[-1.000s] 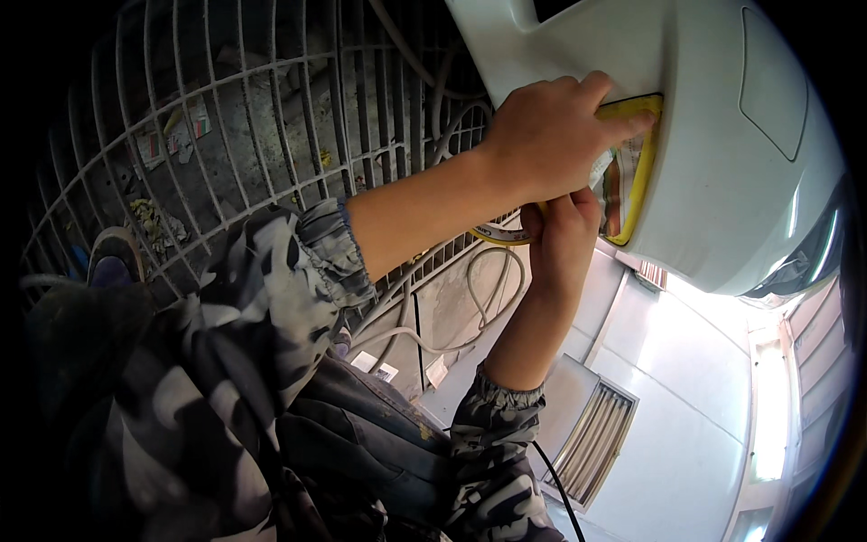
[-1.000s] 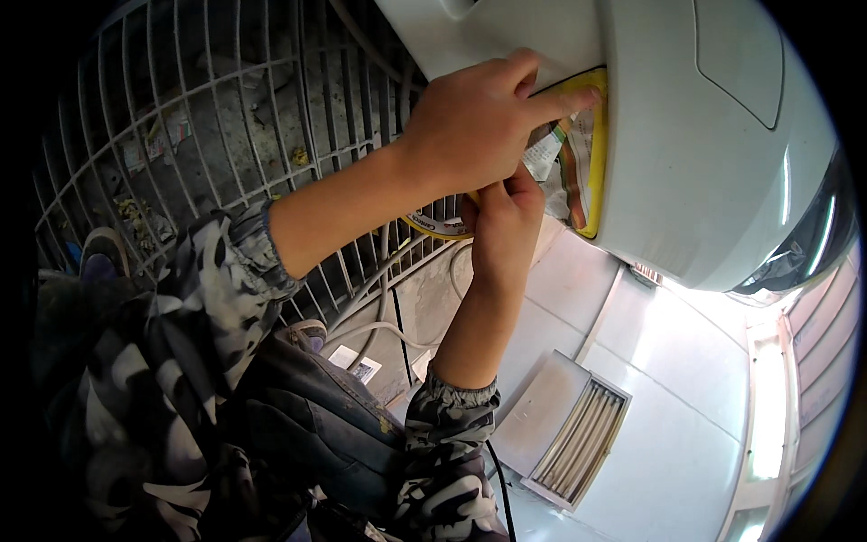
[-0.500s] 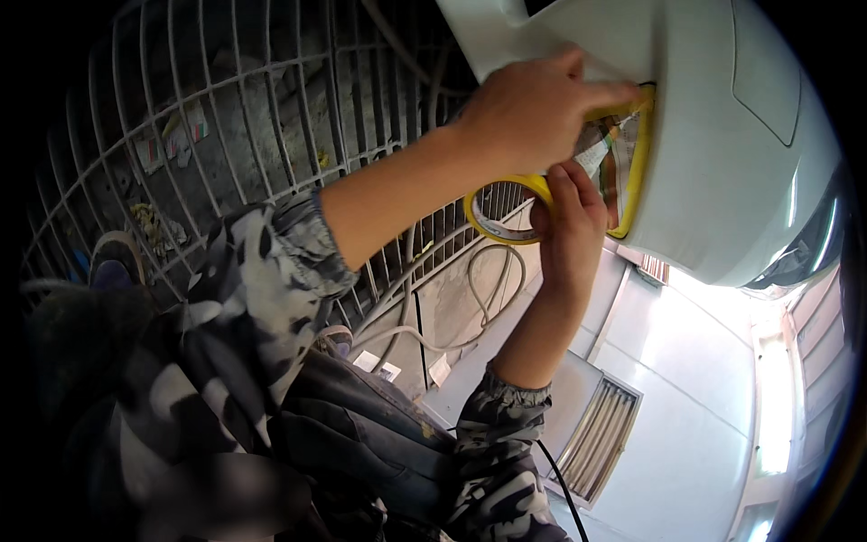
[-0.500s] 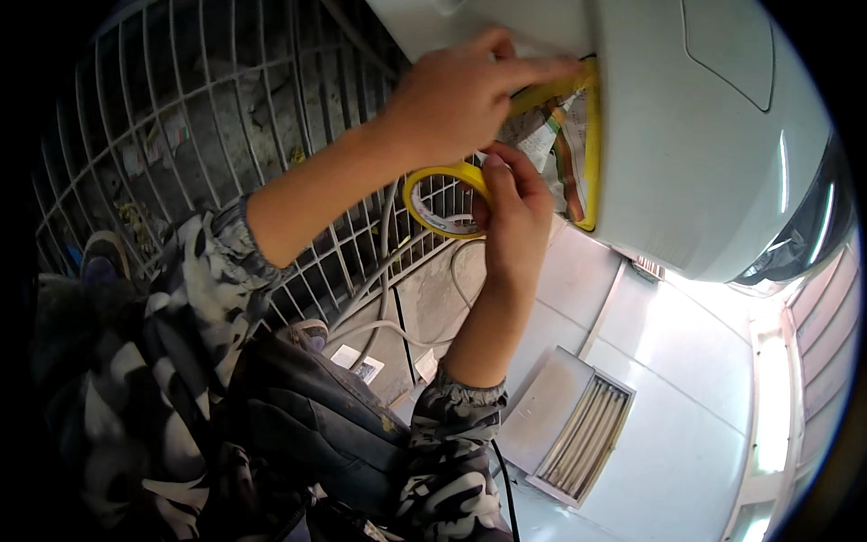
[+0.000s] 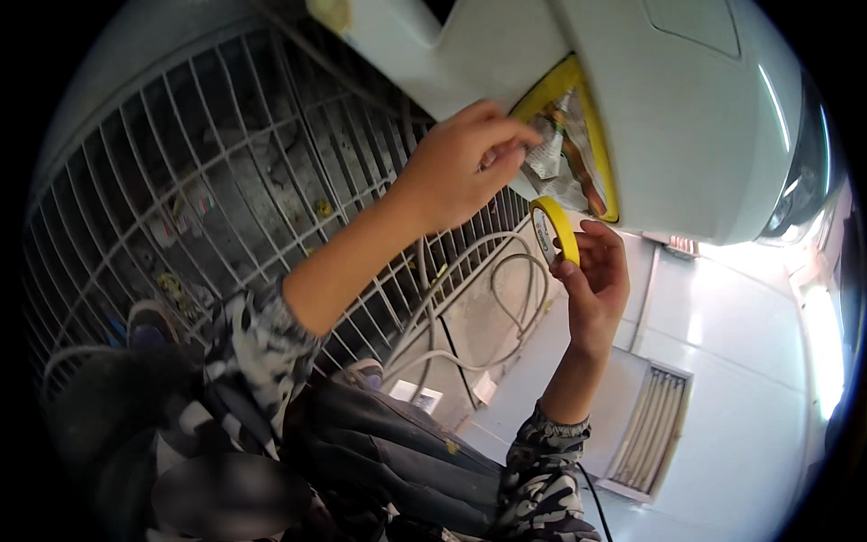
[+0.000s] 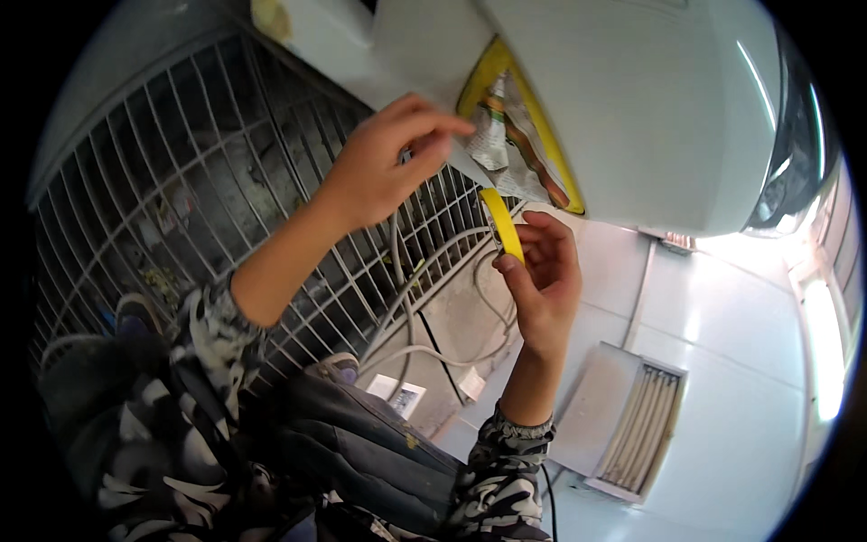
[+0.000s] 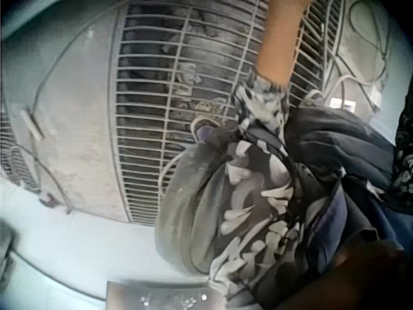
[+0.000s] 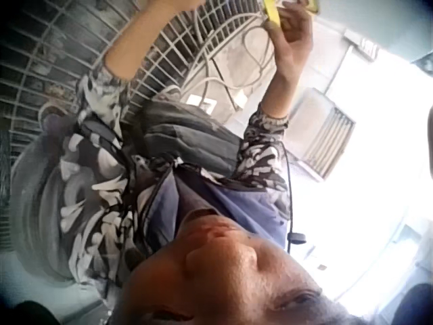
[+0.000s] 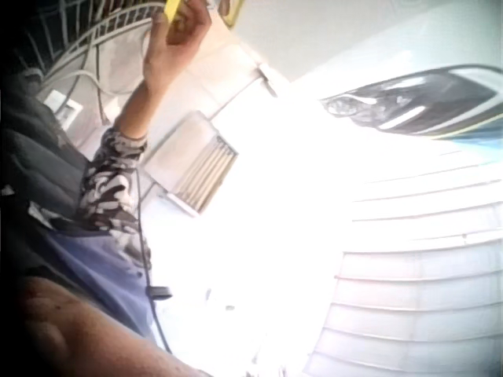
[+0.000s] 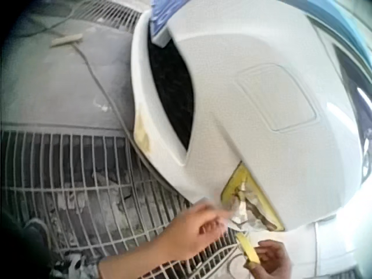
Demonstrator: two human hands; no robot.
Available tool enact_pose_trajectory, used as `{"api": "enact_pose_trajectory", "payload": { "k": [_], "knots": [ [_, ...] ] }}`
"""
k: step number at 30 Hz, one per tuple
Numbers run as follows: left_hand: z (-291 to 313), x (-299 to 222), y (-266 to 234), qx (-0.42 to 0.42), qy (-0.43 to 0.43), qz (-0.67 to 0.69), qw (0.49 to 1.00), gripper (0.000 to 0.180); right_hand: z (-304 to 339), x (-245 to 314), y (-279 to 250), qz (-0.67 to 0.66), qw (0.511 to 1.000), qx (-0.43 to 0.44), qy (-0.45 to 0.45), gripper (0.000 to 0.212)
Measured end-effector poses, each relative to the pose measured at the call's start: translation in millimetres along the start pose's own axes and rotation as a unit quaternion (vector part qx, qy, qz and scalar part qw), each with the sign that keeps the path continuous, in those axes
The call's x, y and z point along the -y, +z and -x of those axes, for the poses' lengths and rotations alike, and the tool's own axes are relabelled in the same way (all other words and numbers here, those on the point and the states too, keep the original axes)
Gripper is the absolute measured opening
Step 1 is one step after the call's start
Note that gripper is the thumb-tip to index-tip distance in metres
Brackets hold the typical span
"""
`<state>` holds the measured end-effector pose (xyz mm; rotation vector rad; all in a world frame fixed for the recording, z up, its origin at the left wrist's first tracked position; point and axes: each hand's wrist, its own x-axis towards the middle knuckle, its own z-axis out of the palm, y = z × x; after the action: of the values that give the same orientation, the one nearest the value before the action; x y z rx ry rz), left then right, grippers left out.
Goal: The person applies yellow masking tape around the edges of newspaper placed on a white car bumper. They smooth the tape along the contours and tear off pieces as needed to cover the perimeter of the paper.
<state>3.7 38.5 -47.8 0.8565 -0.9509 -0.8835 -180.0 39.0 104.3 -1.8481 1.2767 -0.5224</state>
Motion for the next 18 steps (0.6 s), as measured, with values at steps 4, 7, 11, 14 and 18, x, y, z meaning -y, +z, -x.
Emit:
{"api": "enact_pose_trajectory", "payload": {
  "k": [4,7,11,14,18],
  "knots": [
    [27,-28,9,0.058,-0.041,0.021,0.997,0.047,-7,-10,16,0.004,0.998,0.033,-0.052,0.046],
    [37,-25,26,0.008,-0.049,-0.018,0.999,0.048,-8,-31,23,0.032,0.997,0.011,-0.07,0.045],
    [44,-27,39,-0.049,-0.017,-0.083,0.995,0.039,-6,-38,31,0.162,0.974,-0.054,-0.151,0.041],
    [45,-28,41,-0.072,0.019,-0.091,0.993,0.035,-7,-33,37,0.207,0.959,-0.085,-0.175,0.039],
    [43,-22,39,-0.055,0.023,-0.082,0.995,0.027,-7,-35,36,0.222,0.955,-0.079,-0.18,0.038]
  ]
}}
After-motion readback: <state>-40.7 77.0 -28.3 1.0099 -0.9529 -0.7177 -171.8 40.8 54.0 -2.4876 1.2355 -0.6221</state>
